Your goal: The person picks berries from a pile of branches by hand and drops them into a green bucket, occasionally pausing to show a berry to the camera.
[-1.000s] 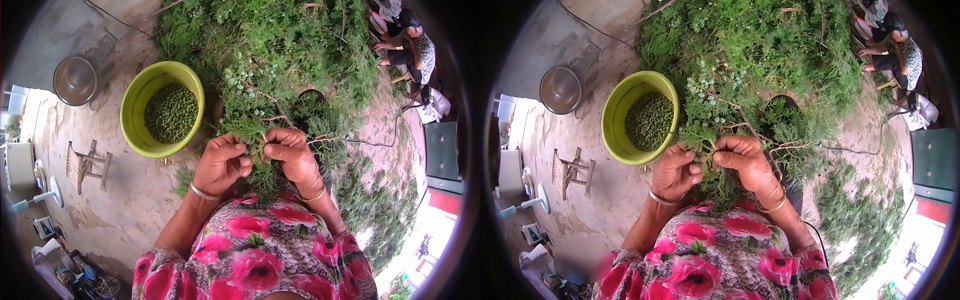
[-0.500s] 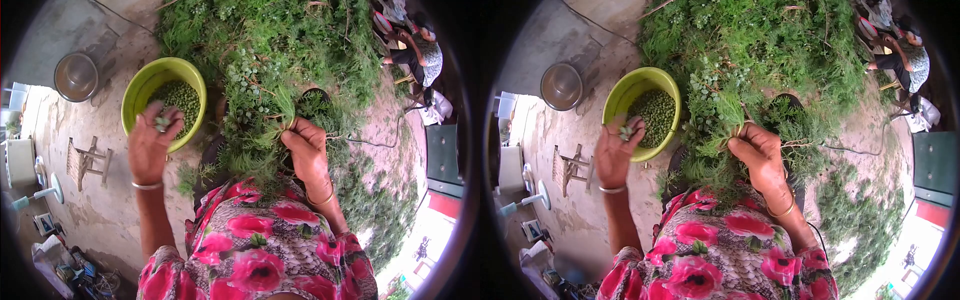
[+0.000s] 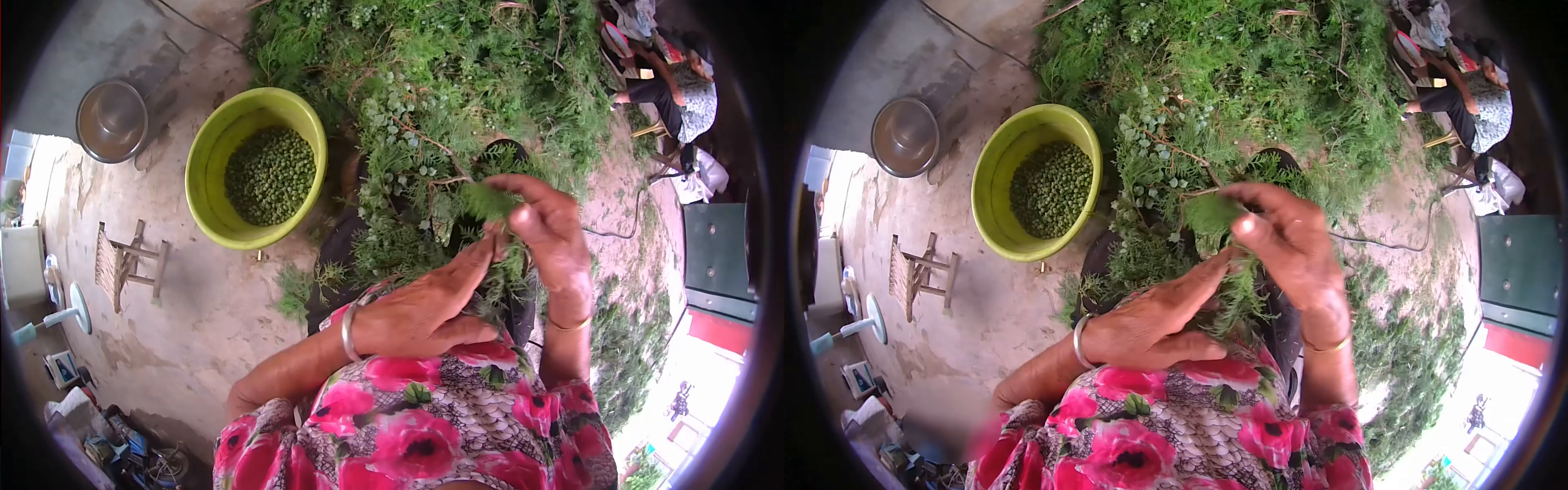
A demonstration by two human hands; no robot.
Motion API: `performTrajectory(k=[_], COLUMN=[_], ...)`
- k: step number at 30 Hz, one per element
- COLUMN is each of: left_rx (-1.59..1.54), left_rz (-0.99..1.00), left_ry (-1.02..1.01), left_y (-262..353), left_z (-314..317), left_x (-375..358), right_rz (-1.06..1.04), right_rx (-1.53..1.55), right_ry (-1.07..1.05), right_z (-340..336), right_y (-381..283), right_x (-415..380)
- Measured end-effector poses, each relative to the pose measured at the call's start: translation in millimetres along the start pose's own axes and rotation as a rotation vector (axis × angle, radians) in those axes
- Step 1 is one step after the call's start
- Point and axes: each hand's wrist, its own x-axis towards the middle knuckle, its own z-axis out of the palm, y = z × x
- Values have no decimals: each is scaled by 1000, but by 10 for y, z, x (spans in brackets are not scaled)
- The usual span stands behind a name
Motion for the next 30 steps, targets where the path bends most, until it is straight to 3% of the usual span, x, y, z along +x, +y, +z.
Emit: performTrajectory(k=[2, 4, 5, 9, 11, 12, 13, 15, 17, 19, 23, 26, 29, 30], left_rx=[69, 72, 77, 71, 125, 181, 180, 184, 204, 219, 344, 344, 375, 430], left_rz=[70, 113, 151, 83, 3, -79, -83, 116, 84, -86, -134, -195, -134, -137], left_ry=[-124, -106, -87, -159, -241, -323, -319, -174, -251, -411, -422, -455, -343, -285], left_y=[51, 63, 67, 109, 186, 210, 168, 73, 137, 196, 261, 276, 239, 260], left_z=[-33, 72, 109, 93, 67, 70, 127, 250, 208, 161, 158, 126, 140, 123], left_x=[140, 158, 170, 183, 136, 114, 82, 35, 47, 43, -9, -12, -70, -78], right_rz=[24, -54, -53, -158, 311, 391, 390, 3, 0, 119, 37, 84, 56, 6], right_rx=[37, -291, -293, -426, -340, -346, -345, -834, -842, -905, -753, -819, -906, -816], right_ry=[-9, 6, 12, -170, -274, -368, -374, -486, -565, -743, -716, -782, -755, -549], right_z=[-37, -50, -60, -100, -95, -48, 15, 144, 218, 265, 328, 371, 413, 408], right_y=[-219, -370, -368, -333, -219, -166, -56, 209, 236, 128, 205, 271, 339, 379], right_x=[-60, -117, -124, -70, -52, -10, -11, -55, -13, 84, 86, 105, 87, 35])
